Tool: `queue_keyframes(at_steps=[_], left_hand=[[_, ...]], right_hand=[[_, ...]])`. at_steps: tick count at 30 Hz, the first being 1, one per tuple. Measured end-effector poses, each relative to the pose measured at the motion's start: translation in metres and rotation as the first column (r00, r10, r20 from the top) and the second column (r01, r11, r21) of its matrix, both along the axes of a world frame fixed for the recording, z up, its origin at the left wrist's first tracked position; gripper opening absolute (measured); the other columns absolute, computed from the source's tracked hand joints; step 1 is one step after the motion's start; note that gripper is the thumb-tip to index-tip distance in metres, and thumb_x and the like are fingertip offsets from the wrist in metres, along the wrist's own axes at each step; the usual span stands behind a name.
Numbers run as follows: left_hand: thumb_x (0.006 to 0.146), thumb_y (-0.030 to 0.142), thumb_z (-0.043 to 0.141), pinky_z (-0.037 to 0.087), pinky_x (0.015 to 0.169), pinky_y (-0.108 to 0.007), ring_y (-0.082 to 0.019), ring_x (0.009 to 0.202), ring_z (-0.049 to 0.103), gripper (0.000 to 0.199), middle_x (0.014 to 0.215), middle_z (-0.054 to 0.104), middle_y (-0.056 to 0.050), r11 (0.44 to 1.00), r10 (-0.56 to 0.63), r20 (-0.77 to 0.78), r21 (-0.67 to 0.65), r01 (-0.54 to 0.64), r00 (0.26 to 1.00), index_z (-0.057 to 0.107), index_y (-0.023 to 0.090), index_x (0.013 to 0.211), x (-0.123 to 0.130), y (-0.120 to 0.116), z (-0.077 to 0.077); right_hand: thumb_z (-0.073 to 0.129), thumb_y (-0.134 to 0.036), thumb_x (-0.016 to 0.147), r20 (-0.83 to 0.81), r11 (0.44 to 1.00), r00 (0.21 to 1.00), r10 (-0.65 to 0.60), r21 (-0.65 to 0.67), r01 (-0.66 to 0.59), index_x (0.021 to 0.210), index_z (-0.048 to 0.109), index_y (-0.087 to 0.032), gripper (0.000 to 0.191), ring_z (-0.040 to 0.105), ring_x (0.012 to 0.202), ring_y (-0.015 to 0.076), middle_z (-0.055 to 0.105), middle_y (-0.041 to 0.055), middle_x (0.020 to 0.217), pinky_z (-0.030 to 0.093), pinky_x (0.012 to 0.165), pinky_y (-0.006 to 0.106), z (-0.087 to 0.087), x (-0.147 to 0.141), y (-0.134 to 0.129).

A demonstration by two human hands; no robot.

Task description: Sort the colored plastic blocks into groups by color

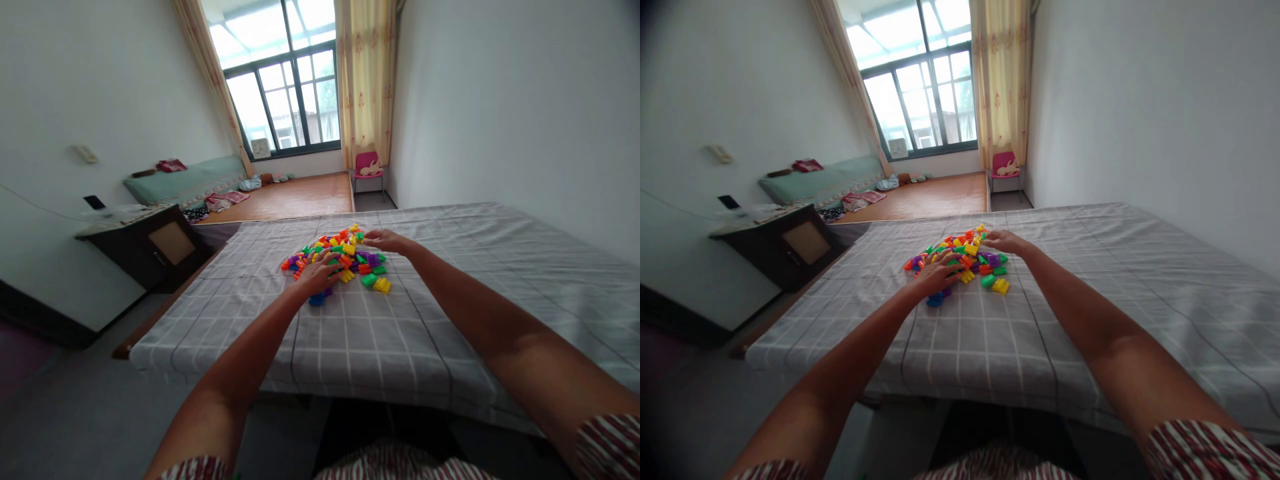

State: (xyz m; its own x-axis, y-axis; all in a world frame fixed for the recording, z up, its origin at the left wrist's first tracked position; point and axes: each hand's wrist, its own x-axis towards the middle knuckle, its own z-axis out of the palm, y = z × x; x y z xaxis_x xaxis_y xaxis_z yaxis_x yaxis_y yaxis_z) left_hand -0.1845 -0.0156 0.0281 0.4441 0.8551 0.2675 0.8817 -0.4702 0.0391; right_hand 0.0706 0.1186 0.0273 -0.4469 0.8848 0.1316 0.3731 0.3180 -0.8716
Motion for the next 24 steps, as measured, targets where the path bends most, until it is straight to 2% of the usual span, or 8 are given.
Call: queue_keyframes(at_steps=[2, 5, 8, 10, 15, 19, 22, 24], left_hand=[[0.092, 0.047, 0.049, 0.018, 0.117, -0.05, -0.028, 0.139, 0.032, 0.039, 0.149, 0.044, 0.001, 0.999, 0.04, 0.018, -0.001, -0.04, 0.999, 0.06, 0.038, 0.129, -0.01, -0.006, 0.002], [0.087, 0.056, 0.053, 0.018, 0.116, -0.056, -0.033, 0.141, 0.028, 0.055, 0.153, 0.038, -0.002, 0.996, 0.079, 0.025, -0.049, -0.078, 0.997, 0.05, 0.038, 0.139, -0.023, -0.022, 0.002], [0.075, 0.064, 0.064, 0.022, 0.113, -0.06, -0.038, 0.143, 0.022, 0.086, 0.159, 0.027, -0.006, 0.983, 0.111, 0.023, -0.149, -0.107, 0.993, 0.031, 0.038, 0.15, -0.031, -0.035, -0.008], [0.074, 0.063, 0.065, 0.022, 0.113, -0.061, -0.039, 0.145, 0.017, 0.092, 0.161, 0.021, -0.007, 0.979, 0.133, 0.037, -0.164, -0.125, 0.99, 0.024, 0.037, 0.153, -0.031, -0.036, -0.018], [0.087, 0.044, 0.056, 0.021, 0.115, -0.056, -0.032, 0.145, 0.021, 0.069, 0.159, 0.025, -0.008, 0.99, 0.134, 0.156, -0.072, -0.123, 0.979, 0.031, 0.032, 0.151, -0.009, -0.01, -0.031], [0.093, 0.031, 0.045, 0.027, 0.115, -0.049, -0.026, 0.139, 0.035, 0.053, 0.152, 0.038, -0.007, 0.993, 0.106, 0.353, 0.015, -0.118, 0.93, 0.041, 0.028, 0.146, 0.012, 0.014, -0.011], [0.096, 0.028, 0.037, 0.031, 0.114, -0.046, -0.024, 0.133, 0.043, 0.047, 0.145, 0.048, -0.007, 0.982, 0.109, 0.474, 0.085, -0.169, 0.874, 0.047, 0.027, 0.142, 0.023, 0.015, 0.009], [0.097, 0.029, 0.035, 0.034, 0.112, -0.043, -0.023, 0.128, 0.048, 0.043, 0.138, 0.055, -0.007, 0.987, 0.035, 0.505, 0.116, -0.107, 0.863, 0.053, 0.026, 0.136, 0.031, 0.008, 0.016]], right_hand=[[0.084, -0.049, 0.057, 0.083, 0.999, 0.996, -0.02, 0.03, 0.018, 0.107, 0.072, -0.02, 0.059, 0.065, 0.079, 0.0206, 0.07, 0.0106, 0.102, 0.056, 0.065, 0.031, -0.016, 0.024, -0.011], [0.09, -0.039, 0.046, 0.04, 0.998, 0.999, 0.022, 0.051, -0.024, 0.111, 0.071, -0.022, 0.07, 0.063, 0.07, 0.0157, 0.069, 0.0089, 0.101, 0.055, 0.055, 0.025, -0.038, 0.042, -0.025], [0.089, -0.03, 0.043, -0.054, 0.986, 0.985, 0.164, 0.011, -0.164, 0.106, 0.072, -0.022, 0.065, 0.062, 0.066, 0.0127, 0.07, 0.0057, 0.094, 0.055, 0.055, 0.023, -0.047, 0.035, -0.029], [0.088, -0.025, 0.044, -0.086, 0.975, 0.973, 0.216, -0.029, -0.219, 0.108, 0.071, -0.022, 0.066, 0.062, 0.063, 0.012, 0.07, 0.0044, 0.09, 0.056, 0.057, 0.024, -0.046, 0.021, -0.029], [0.084, -0.022, 0.054, -0.181, 0.988, 0.976, 0.121, -0.07, -0.135, 0.117, 0.065, -0.019, 0.066, 0.065, 0.067, 0.0155, 0.071, 0.0023, 0.086, 0.058, 0.066, 0.032, -0.032, -0.024, -0.03], [0.08, -0.025, 0.063, -0.362, 0.993, 0.929, 0.08, -0.048, -0.104, 0.118, 0.064, -0.018, 0.058, 0.067, 0.082, 0.0167, 0.07, 0.0057, 0.106, 0.059, 0.076, 0.033, -0.014, -0.038, -0.029], [0.079, -0.026, 0.066, -0.419, 0.994, 0.907, 0.03, -0.079, -0.07, 0.119, 0.062, -0.018, 0.057, 0.068, 0.084, 0.0178, 0.067, 0.0091, 0.115, 0.06, 0.075, 0.033, -0.008, -0.024, -0.023], [0.078, -0.025, 0.068, -0.39, 0.994, 0.92, -0.028, -0.11, -0.017, 0.111, 0.064, -0.016, 0.046, 0.069, 0.08, 0.0174, 0.068, 0.0101, 0.112, 0.061, 0.07, 0.033, -0.011, -0.008, -0.017]])
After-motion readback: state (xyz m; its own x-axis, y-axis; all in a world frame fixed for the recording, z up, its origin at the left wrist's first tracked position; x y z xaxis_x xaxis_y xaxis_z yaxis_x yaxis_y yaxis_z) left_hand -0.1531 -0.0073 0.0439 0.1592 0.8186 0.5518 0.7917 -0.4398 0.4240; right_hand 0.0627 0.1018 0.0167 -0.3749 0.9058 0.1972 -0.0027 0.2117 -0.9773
